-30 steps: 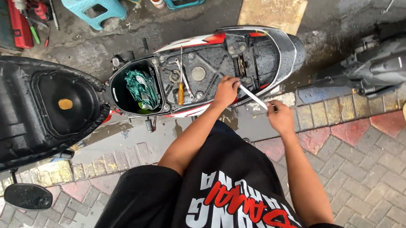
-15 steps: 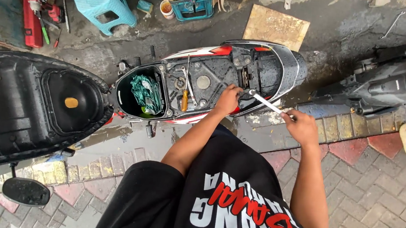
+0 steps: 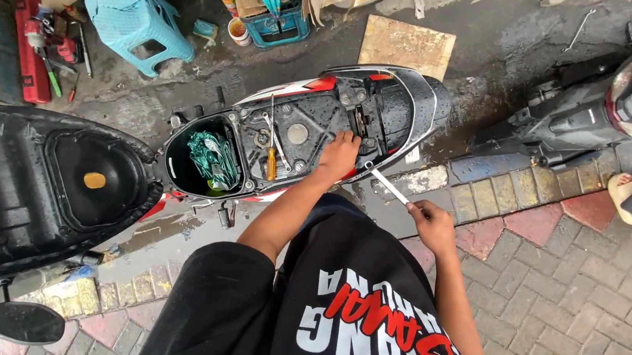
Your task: Removing screws from a motorcycle side panel with a screwdriver and then using a wrench to work on internal components under the seat.
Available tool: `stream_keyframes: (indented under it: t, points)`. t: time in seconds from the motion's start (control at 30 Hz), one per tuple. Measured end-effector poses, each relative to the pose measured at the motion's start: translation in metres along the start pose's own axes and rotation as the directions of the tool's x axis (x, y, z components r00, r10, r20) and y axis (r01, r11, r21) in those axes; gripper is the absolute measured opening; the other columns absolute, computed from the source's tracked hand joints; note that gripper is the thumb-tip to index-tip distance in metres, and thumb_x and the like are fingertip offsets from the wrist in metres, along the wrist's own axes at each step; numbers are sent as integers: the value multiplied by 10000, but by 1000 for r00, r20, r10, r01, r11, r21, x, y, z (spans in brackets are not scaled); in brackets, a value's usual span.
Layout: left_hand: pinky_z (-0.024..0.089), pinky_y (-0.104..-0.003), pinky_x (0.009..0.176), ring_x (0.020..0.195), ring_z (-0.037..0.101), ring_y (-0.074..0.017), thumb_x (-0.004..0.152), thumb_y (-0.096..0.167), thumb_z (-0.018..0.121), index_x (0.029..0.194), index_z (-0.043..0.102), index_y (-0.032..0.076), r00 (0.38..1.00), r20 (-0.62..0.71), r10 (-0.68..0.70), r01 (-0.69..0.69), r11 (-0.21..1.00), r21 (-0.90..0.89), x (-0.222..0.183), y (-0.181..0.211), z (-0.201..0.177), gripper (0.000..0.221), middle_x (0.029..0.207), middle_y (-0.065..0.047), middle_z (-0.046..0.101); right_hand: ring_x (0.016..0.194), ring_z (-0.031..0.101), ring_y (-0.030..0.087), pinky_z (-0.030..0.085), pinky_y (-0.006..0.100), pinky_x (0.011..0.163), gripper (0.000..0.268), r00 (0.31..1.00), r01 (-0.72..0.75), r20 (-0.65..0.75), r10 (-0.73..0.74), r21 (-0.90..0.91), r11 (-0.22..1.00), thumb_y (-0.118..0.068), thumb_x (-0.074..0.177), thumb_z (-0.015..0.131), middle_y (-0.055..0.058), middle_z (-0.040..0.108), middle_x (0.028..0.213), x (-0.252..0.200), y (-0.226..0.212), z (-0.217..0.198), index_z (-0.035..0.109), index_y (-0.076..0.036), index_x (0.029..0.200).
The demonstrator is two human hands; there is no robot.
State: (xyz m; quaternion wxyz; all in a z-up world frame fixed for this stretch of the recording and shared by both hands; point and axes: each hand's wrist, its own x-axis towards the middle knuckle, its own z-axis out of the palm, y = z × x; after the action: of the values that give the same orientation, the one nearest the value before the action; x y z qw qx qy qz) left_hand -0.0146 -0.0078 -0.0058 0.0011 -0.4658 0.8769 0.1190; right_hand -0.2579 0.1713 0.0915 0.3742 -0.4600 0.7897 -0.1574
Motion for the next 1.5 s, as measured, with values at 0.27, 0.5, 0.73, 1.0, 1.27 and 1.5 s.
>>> stream_keyframes:
  t: [0.27,0.5,0.73,1.0,1.27,1.5]
  points:
    - [604,-519,877,1250,592,-420,1077,272,452,1274,646,57,979,132,-155,174,974,-143,19,-6,26,350,1281,-265,613,759,667,285,520,428,771,225,998,-48,-34,57,220,974,-364,989,694,99,689,706,1,4,-2,780,-161,944]
    - [602,-511,905,1251,607,-407,1079,412,429,1284,650,73,955,145,-260,283,945,-166,20,-5,27,454,1279,-240,641,714,608,233,492,396,709,248,994,-34,-85,69,364,931,-326,1036,668,104,665,697,-2,-10,-9,779,-113,976]
    - [612,-543,870,1328,522,-466,1025,146,571,1415,504,-17,975,116,-190,209,960,-184,10,18,-18,428,1357,-308,553,643,554,204,463,363,615,247,993,-41,-81,89,467,883,-321,1004,684,107,638,679,0,-12,-14,788,-102,958]
    - [606,-459,971,1347,513,-390,966,4,632,1351,572,-48,969,95,-229,241,960,-146,8,24,-9,393,1348,-259,560,578,516,180,423,307,540,240,991,-11,-102,84,568,823,-278,991,684,110,597,640,5,-2,-10,772,-72,904]
    - [616,-451,944,1320,534,-370,999,94,627,1318,610,-9,965,68,-253,260,956,-138,18,11,25,335,1310,-223,581,577,553,188,445,321,554,241,997,-24,-53,60,515,857,-294,979,703,107,615,627,15,2,6,786,-82,899]
    - [619,-447,936,1278,571,-352,1050,262,586,1282,624,21,973,68,-220,226,970,-88,17,-3,36,336,1281,-202,592,787,695,280,527,421,758,277,997,-58,-28,72,332,941,-392,971,677,122,714,733,27,-14,18,804,-146,998]
